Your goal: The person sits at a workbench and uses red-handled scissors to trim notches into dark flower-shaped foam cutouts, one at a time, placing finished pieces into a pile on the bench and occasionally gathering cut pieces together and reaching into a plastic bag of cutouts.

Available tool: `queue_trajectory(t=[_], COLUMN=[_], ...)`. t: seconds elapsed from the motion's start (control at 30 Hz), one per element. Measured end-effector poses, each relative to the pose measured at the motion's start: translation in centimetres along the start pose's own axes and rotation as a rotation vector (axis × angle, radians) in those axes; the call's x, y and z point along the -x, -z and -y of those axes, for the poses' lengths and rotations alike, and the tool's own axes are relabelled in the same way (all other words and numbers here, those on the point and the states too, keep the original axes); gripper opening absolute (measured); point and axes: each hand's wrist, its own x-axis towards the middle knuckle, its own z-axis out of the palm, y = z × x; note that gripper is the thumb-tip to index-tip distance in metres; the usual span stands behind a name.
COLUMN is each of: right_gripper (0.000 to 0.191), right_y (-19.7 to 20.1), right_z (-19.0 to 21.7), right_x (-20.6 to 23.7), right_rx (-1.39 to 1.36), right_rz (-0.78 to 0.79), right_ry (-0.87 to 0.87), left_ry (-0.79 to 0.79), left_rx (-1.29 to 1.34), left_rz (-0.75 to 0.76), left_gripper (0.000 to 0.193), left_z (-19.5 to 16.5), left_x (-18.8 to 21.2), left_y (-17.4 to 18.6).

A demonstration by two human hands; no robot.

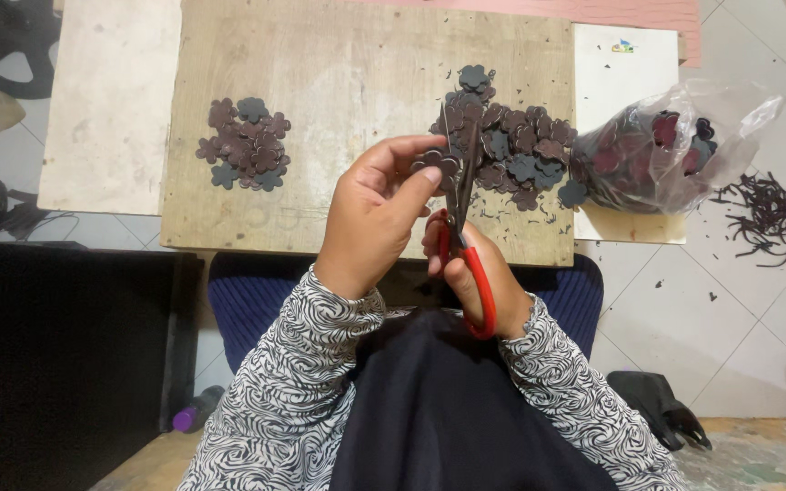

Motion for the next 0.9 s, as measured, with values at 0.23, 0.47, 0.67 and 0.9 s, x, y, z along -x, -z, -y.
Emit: queue_trajectory(t=[0.23, 0.47, 0.67, 0.9], right_gripper=[0.09, 0.095, 0.098, 0.095], right_y=[0.2, 0.3, 0.3, 0.3], right_z=[0.1, 0.4, 0.1, -0.1], right_x=[0.1, 0.3, 0.5, 0.4], right_rx=[0.008, 0.025, 0.039, 0.04], right_rz=[0.016, 0.032, 0.043, 0.026], right_ry=[0.006, -0.004, -0.022, -0.052], left_ry=[0.022, -0.001, -0.045, -0.02], left_rx=[-0.006, -0.001, -0.1, -0.118], left_rz=[-0.046, -0.038, -0.024, -0.031], left_gripper=[0.022, 0.028, 0.031, 0.032], left_z=[-0.2, -0.6, -1.0, -1.3], left_x=[-0.1, 0.1, 0.3, 0.3], left_y=[0.0, 0.1, 0.4, 0.2])
